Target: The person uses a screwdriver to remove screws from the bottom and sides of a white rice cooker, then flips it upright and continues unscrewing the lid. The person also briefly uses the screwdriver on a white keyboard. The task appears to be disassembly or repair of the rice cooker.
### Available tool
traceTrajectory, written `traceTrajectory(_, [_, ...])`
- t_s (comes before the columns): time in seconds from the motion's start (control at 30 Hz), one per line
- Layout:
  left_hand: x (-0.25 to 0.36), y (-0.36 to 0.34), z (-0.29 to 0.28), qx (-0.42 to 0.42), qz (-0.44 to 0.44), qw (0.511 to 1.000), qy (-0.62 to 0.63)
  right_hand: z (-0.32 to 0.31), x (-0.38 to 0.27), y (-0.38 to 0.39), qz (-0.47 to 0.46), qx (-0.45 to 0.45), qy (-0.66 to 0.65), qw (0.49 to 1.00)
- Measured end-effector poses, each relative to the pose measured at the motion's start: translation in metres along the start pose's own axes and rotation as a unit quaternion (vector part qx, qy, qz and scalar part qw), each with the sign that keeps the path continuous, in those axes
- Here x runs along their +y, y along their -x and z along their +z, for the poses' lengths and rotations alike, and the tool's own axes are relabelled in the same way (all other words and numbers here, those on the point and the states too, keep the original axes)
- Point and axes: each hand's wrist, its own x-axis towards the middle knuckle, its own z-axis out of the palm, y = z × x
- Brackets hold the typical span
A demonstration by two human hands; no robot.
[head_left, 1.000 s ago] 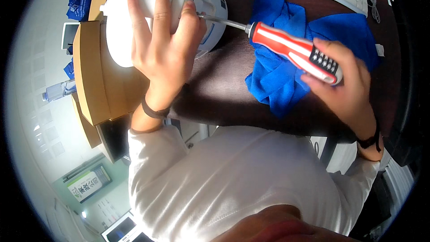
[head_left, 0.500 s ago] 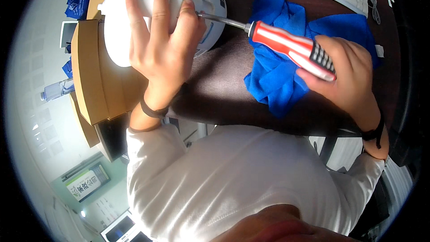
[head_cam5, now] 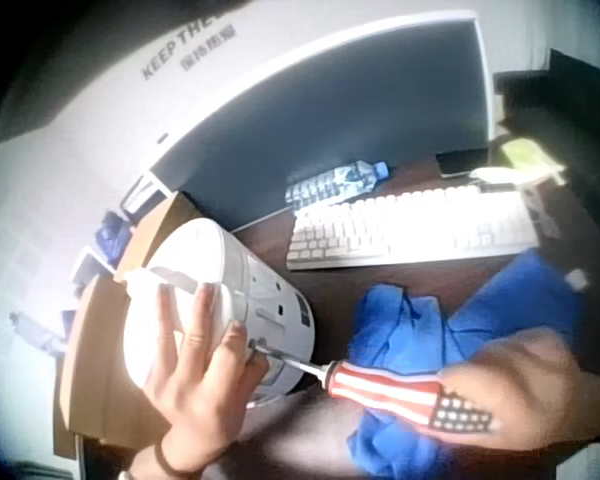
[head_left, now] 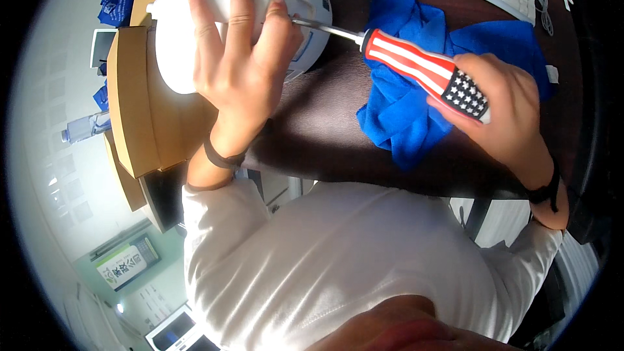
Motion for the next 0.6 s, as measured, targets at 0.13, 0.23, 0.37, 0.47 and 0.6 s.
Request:
traceTrajectory(0.13, [-0.001,-0.002,-0.002,-0.001,0.0,1.0,0.006,-0.012,-0.001,-0.009,0.138,-0.067,-0.165,0.974])
traceTrajectory(0.23, [-0.003,-0.001,0.006,0.024,0.011,1.0,0.014,-0.003,-0.008,-0.007,0.243,-0.115,-0.281,0.921])
traceTrajectory(0.37, [-0.002,0.002,0.007,0.025,0.01,1.0,0.015,0.009,-0.002,0.0,-0.034,-0.008,-0.044,0.998])
traceTrajectory(0.47, [0.0,0.001,0.005,0.03,-0.007,0.999,0.022,0.016,-0.002,0.003,-0.244,0.097,0.243,0.934])
traceTrajectory(0.6, [0.0,-0.003,0.006,0.041,-0.03,0.997,0.063,0.003,-0.006,-0.004,-0.212,0.008,0.416,0.884])
